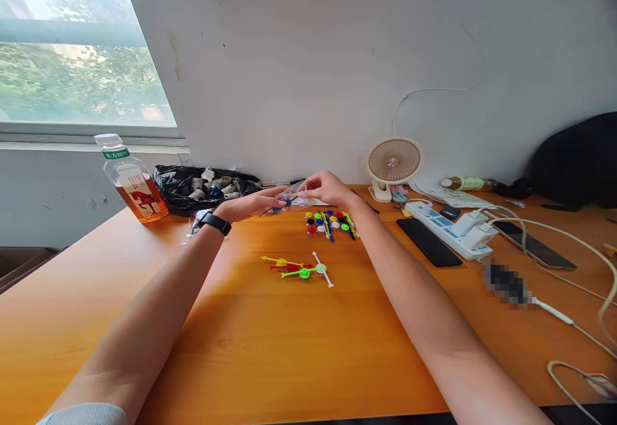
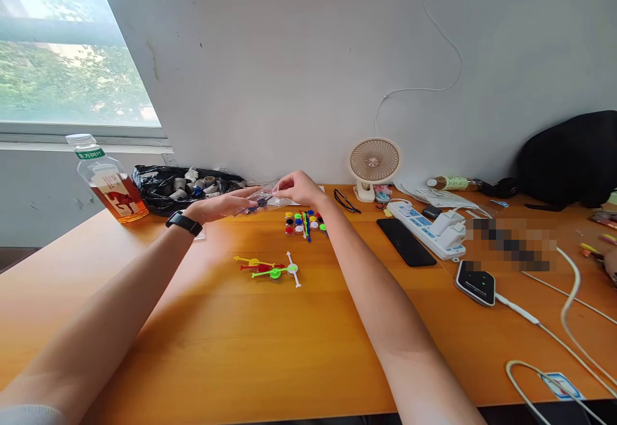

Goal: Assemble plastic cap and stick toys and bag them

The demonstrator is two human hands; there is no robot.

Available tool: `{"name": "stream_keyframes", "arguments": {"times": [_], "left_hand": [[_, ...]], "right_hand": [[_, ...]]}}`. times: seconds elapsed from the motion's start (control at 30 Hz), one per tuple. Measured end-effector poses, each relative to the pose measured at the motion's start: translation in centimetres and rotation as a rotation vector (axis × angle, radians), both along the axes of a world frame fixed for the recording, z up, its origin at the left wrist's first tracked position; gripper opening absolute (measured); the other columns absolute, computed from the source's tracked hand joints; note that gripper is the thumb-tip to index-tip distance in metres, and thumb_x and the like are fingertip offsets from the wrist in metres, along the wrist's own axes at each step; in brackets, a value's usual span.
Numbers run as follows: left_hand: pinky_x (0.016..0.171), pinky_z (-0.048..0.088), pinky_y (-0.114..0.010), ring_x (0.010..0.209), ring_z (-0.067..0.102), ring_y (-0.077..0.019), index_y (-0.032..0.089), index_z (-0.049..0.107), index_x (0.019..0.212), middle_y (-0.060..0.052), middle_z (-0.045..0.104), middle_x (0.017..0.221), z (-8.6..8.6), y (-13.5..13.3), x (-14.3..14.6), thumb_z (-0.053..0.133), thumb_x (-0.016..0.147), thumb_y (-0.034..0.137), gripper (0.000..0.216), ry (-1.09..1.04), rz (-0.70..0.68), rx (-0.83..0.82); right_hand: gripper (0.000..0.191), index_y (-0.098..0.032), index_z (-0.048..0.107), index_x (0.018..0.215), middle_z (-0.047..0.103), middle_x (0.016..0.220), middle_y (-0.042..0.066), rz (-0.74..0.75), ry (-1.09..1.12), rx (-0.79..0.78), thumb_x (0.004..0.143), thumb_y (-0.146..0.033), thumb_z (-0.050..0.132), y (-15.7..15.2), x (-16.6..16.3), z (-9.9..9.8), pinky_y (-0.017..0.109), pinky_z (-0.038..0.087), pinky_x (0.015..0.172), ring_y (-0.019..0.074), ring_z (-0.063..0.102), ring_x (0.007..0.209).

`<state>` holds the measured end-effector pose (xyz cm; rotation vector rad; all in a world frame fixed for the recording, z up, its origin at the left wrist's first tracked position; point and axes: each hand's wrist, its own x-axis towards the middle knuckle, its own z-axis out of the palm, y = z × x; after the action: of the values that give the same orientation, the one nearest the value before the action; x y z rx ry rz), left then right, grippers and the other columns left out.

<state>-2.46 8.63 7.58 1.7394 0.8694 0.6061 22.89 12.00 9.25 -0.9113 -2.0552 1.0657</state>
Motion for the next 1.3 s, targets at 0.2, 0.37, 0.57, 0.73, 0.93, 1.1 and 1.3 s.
{"name": "stream_keyframes", "arguments": {"times": [0.2,0.37,0.57,0.73,0.93,1.1,1.3], "left_hand": [[0.086,0.048,-0.035,0.107,0.066,-0.0275,0.028,0.056,0.154,-0.008,0.074,0.123,-0.3,0.2,-0.1,0.072,0.084,0.049,0.074,0.000,0.015,0.003],[0.106,0.044,-0.037,0.137,0.055,-0.0309,0.028,0.050,0.157,-0.008,0.064,0.147,-1.1,1.1,-1.5,0.072,0.087,0.049,0.076,-0.009,0.054,-0.027],[0.123,0.031,-0.038,0.154,0.037,-0.0330,0.027,0.048,0.159,-0.007,0.046,0.165,-1.6,1.3,-2.5,0.074,0.083,0.050,0.083,0.219,0.120,0.077],[0.119,0.037,-0.037,0.149,0.045,-0.0331,0.026,0.039,0.163,-0.009,0.055,0.158,-2.1,1.4,-2.2,0.077,0.079,0.044,0.095,0.312,0.105,0.062],[0.119,0.038,-0.036,0.153,0.040,-0.0335,0.028,0.042,0.161,-0.009,0.048,0.163,-2.5,1.8,-2.3,0.081,0.076,0.042,0.095,0.305,0.125,0.087],[0.119,0.038,-0.039,0.152,0.041,-0.0349,0.026,0.044,0.160,-0.011,0.047,0.164,-1.9,1.5,-2.1,0.081,0.075,0.039,0.094,0.267,0.109,0.089],[0.118,0.037,-0.038,0.146,0.043,-0.0337,0.027,0.050,0.157,-0.006,0.059,0.152,-1.2,1.1,-1.9,0.073,0.082,0.039,0.080,0.174,0.043,0.141]], "right_hand": [[0.026,-0.016,0.080,0.096,0.078,0.090,0.008,0.029,-0.024,-0.006,0.079,-0.034,0.074,-0.5,0.1,0.7,0.030,0.048,0.076,0.0183,0.063,0.082],[0.018,-0.016,0.072,0.089,0.074,0.085,0.006,-0.238,-0.043,0.108,0.088,-0.034,0.067,-0.3,1.3,1.5,0.027,0.044,0.068,0.0147,0.059,0.074],[0.040,-0.015,0.070,0.082,0.072,0.076,0.003,0.170,-0.652,-0.144,0.070,-0.049,0.086,-1.0,1.0,0.7,0.026,0.045,0.063,0.0166,0.064,0.071],[0.057,-0.015,0.064,0.080,0.074,0.074,0.005,0.442,-1.024,-0.520,0.048,-0.048,0.099,-2.0,-1.9,-2.2,0.029,0.056,0.068,0.0201,0.072,0.072],[0.053,-0.015,0.065,0.078,0.073,0.066,0.001,0.461,-0.985,-0.532,0.042,-0.032,0.100,-1.8,-2.4,-3.4,0.028,0.057,0.066,0.0184,0.071,0.067],[0.048,-0.014,0.071,0.083,0.076,0.070,0.003,0.460,-0.701,-0.466,0.052,-0.041,0.097,-0.9,-0.4,-1.6,0.024,0.053,0.061,0.0144,0.068,0.063],[0.038,-0.016,0.074,0.093,0.076,0.079,0.003,0.272,-0.124,-0.202,0.070,-0.041,0.091,-0.6,3.7,1.9,0.024,0.051,0.063,0.0136,0.067,0.067]]}}
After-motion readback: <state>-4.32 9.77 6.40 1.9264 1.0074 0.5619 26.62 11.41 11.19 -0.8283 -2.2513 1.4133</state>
